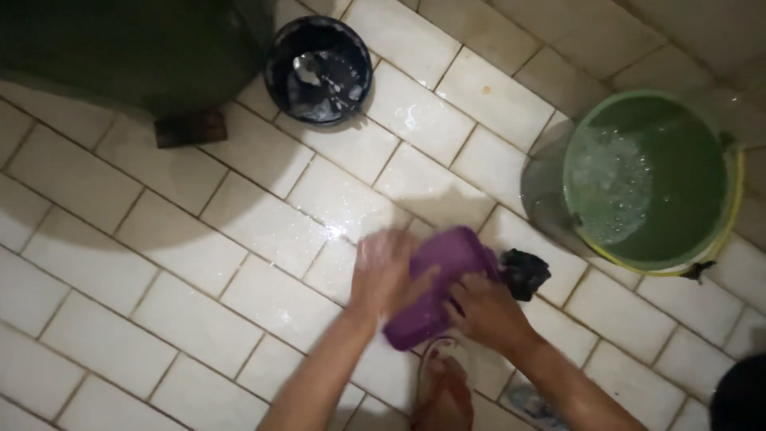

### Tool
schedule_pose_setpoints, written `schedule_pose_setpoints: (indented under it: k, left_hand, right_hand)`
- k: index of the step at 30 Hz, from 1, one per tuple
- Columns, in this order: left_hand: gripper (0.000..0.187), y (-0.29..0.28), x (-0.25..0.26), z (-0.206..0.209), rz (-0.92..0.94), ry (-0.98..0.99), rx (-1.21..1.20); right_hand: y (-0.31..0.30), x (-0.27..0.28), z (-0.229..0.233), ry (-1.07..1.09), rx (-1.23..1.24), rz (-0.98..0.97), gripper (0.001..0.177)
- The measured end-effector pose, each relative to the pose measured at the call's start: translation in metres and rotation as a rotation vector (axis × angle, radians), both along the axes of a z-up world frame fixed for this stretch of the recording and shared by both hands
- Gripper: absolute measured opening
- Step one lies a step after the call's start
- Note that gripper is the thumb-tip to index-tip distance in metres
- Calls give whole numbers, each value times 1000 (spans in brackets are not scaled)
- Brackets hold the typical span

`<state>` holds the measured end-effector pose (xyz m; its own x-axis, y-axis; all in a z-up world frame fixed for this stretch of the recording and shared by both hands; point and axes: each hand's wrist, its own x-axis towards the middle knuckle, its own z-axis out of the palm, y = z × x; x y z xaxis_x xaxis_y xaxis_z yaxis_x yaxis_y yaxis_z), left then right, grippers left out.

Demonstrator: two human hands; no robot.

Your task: Washing a bowl and a plastic container using a cloth scrubber and water from a bucket on a tiled floor.

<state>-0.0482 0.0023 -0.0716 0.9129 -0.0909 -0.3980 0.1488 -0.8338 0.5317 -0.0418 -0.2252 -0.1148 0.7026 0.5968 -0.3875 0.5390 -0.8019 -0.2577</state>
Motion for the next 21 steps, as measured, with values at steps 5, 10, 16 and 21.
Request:
schedule_pose_setpoints:
  k: [5,10,16,21]
  left_hand:
    - [36,11,16,-78,-191,-67,-803]
    - [39,5,9,-110,-78,261,-856]
    - [29,5,-4,-142,-67,124,-967]
    - [24,10,-1,-108,37,231,-998]
  right_hand:
    - [-10,-38,3,303,221,-63,37]
    - [34,-62,-10,446,376,205,23]
    - [5,-46,-43,494,489,333,23]
    - [-10,-39,-57,106,199,587,18]
